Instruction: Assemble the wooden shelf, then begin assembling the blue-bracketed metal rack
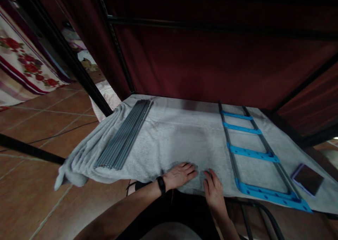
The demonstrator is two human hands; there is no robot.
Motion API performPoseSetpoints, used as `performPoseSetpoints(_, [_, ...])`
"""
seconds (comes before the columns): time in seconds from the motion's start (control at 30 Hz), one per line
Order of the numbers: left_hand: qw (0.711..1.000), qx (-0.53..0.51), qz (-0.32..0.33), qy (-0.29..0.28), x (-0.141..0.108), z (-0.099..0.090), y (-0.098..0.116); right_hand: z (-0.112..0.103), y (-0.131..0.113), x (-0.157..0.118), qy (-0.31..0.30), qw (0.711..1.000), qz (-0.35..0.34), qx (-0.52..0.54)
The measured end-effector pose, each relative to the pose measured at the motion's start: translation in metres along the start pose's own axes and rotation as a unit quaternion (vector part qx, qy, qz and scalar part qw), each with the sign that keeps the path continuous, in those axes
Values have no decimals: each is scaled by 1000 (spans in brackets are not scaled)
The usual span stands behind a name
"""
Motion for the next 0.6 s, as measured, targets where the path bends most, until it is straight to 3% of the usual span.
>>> performPoseSetpoints(0.17, [998, -22, -19, 58, -14, -15, -11, 10, 17, -13, 0, 999, -27, -34])
performPoseSetpoints(0.3, [995, -6, -57, 87, -35, -27, -35, 18, 25, -19, 0, 994, -60, -91])
performPoseSetpoints(0.43, [971, 26, -174, 163, -67, -44, -86, 26, 36, -23, 9, 974, -114, -195])
performPoseSetpoints(0.53, [927, 60, -273, 251, -97, -65, -130, 27, 36, -22, 25, 955, -160, -249])
performPoseSetpoints(0.6, [892, 93, -329, 295, -117, -79, -155, 26, 32, -18, 31, 954, -153, -257])
Point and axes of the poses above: each hand's wrist, its own x-axis towards the middle knuckle, its own z-axis out of the palm, y = z × x, the point moved 6 cm from there along x, towards the middle knuckle, and after that the axes turned 14 degrees about -z, right-handed, at the moved point
